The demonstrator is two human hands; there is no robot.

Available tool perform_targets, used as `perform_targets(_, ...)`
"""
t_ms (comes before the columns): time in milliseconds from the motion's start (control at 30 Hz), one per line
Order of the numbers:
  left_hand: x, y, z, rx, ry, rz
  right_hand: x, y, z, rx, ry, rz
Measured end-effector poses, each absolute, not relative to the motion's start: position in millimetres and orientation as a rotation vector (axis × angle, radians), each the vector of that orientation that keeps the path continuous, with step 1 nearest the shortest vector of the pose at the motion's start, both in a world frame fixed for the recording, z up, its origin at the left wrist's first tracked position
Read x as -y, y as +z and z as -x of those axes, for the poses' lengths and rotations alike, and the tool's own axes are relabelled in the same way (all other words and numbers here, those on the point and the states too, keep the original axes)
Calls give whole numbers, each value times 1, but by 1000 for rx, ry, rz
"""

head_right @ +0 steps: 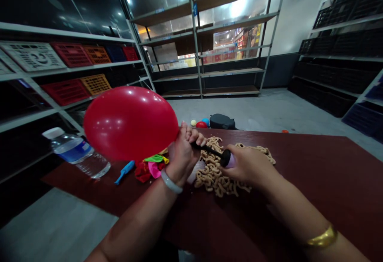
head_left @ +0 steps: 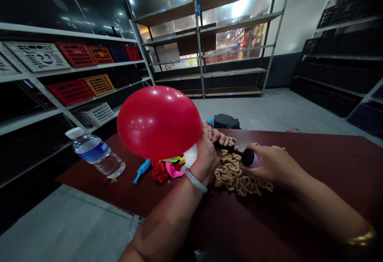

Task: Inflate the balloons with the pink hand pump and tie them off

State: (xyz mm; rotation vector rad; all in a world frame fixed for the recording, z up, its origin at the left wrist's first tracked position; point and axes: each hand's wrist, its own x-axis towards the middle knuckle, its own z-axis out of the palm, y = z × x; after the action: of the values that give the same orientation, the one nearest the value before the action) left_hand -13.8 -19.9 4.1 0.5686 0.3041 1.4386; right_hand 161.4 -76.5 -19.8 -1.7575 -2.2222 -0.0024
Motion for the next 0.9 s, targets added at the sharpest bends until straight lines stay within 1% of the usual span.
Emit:
perform_targets(167, -8, 16, 49, -292, 1567, -526, 69, -17, -187, 2255, 60, 1783)
perform_targets(300, -12, 19, 59, -273, 1608, -509, 69, -15, -198, 2248, 10, 1789)
perform_targets(600, -6, 2, 36, -249, 1546, -423, 69, -28, -191, 2284, -243, 1812)
perform_targets(900, 19, -19, -3, -290, 1432, -456, 73, -29, -171, 2279, -243, 1840)
